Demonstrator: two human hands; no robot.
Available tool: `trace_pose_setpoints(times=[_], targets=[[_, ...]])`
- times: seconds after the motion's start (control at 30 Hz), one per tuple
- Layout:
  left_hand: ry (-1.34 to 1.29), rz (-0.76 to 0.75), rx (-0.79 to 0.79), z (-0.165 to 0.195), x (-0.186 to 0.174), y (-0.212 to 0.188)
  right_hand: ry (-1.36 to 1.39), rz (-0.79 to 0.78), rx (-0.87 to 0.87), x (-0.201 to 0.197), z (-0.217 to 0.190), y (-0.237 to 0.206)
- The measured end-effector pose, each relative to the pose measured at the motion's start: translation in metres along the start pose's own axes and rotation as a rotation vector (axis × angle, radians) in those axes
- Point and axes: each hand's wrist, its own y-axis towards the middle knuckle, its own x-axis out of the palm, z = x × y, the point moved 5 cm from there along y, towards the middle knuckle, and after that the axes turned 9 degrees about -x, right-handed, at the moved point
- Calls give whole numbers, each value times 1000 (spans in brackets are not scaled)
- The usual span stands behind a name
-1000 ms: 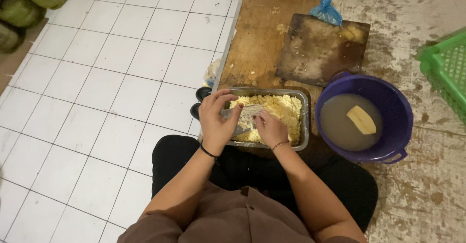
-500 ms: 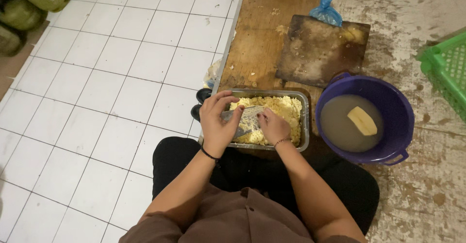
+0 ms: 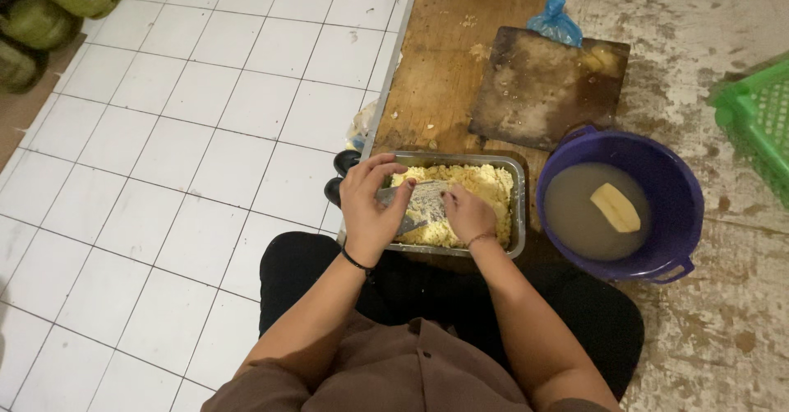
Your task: The person grates a yellow fruit using a handheld metal grater over a rectangular metal tray. They repeatedly rub the fruit against the grater to produce shreds that fall into the tray. The person occasionally dips the fruit into a nearby purple bucket of water before continuing to grate.
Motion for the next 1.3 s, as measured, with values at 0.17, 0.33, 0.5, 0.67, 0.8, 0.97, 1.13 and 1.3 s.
trace_pose_setpoints(times=[0.17, 0.33, 0.5, 0.67, 0.8, 0.97, 1.13, 1.3], targets=[[11, 12, 12, 3, -2, 0, -32, -48, 69, 2, 8, 7], [52, 32, 13, 2, -3, 0, 46, 195, -273, -5, -25, -9], [9, 7, -8, 3, 0, 0, -60, -116, 60, 5, 3, 4], [45, 17, -9, 0, -2, -2, -84, 23, -43, -3, 4, 5], [43, 19, -8, -2, -3, -3, 37, 57, -143, 0, -14, -8], [18, 22, 0, 0, 1, -1, -6, -96, 32, 5, 1, 2], [25, -1, -12, 0, -1, -2, -150, 50, 26, -10, 9, 12], [56, 36, -15, -4, -4, 0, 35, 5, -65, 2, -15, -9]])
